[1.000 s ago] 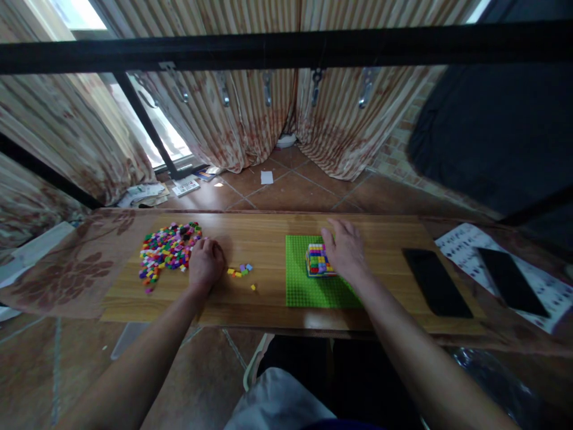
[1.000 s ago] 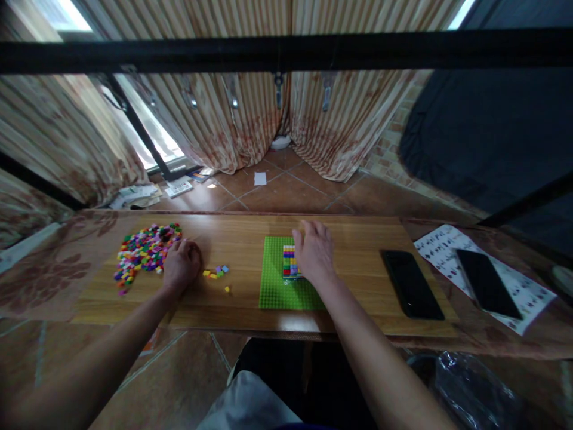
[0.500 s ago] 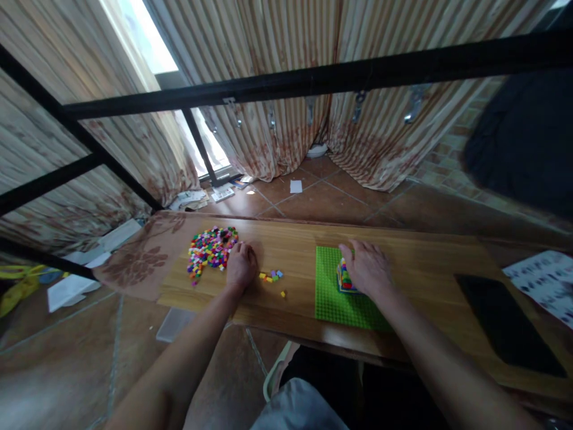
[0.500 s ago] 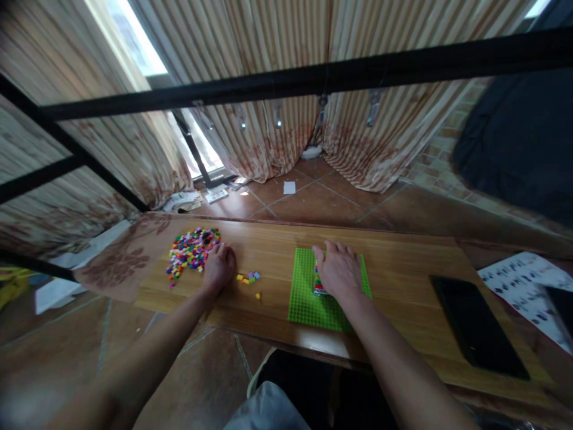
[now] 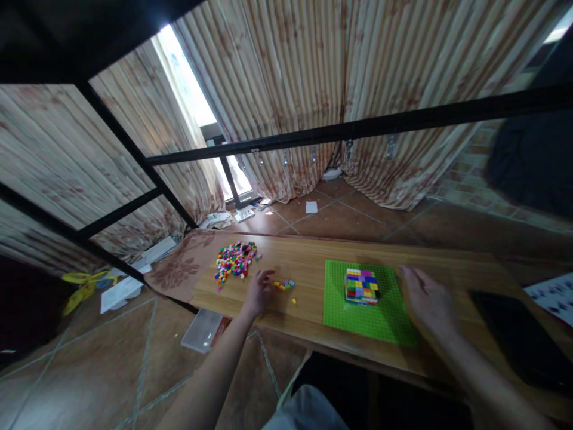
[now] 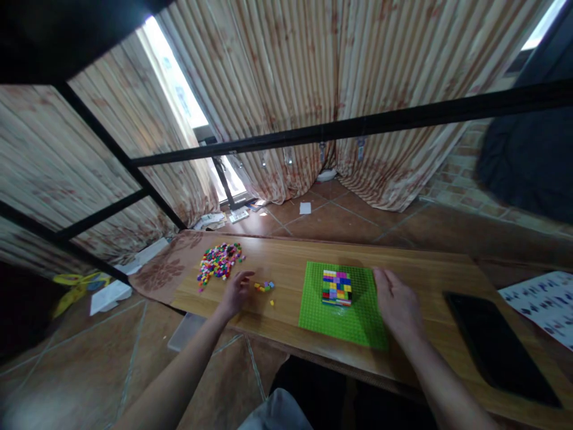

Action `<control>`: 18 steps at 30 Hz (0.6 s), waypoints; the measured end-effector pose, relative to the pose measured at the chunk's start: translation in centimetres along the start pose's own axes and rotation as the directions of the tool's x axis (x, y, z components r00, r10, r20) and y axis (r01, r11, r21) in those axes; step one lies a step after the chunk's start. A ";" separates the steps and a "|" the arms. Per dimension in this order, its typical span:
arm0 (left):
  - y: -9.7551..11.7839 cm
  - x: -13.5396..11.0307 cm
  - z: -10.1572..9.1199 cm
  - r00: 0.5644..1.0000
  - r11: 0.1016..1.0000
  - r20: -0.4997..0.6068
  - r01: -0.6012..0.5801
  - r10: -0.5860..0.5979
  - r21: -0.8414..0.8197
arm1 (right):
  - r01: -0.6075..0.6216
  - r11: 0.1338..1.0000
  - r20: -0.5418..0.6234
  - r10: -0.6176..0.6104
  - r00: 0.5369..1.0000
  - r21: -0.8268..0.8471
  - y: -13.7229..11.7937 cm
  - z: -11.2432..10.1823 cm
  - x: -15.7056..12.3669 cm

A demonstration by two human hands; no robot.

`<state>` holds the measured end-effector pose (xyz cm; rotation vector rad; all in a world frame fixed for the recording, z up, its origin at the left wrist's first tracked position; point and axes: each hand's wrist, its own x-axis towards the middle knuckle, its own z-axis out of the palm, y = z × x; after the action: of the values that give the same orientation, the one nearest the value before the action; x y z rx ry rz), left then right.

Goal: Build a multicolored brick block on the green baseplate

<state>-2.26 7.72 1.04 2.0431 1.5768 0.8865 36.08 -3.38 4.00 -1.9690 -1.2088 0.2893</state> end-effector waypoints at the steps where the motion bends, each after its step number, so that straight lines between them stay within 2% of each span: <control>1: 0.2 -0.8 0.2 1.000 1.000 0.016 -0.005 0.005 -0.010 | 0.020 0.999 -0.018 -0.020 1.000 -0.034 1.4 -0.6 -0.7; 5: 1.0 -2.1 1.5 0.999 0.999 0.013 -0.046 0.046 0.012 | 0.103 0.984 -0.069 -0.114 0.991 -0.147 6.7 -1.2 -2.9; 8: 1.5 -2.0 2.2 0.998 0.998 -0.041 -0.045 0.047 0.055 | 0.174 0.964 -0.113 -0.200 0.973 -0.203 8.9 -0.5 -3.2; 14: 1.8 -2.1 2.2 0.994 0.998 -0.105 -0.004 0.011 0.069 | 0.233 0.931 -0.151 -0.282 0.947 -0.280 9.1 0.2 -2.4; 18: 3.8 -2.9 1.9 0.987 0.998 -0.157 0.046 -0.040 0.036 | 0.251 0.921 -0.143 -0.303 0.942 -0.299 8.9 0.3 -2.6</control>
<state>1.27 3.98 1.50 1.9998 1.7263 1.0288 40.37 -7.46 -3.16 -1.9687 -1.4438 -0.2189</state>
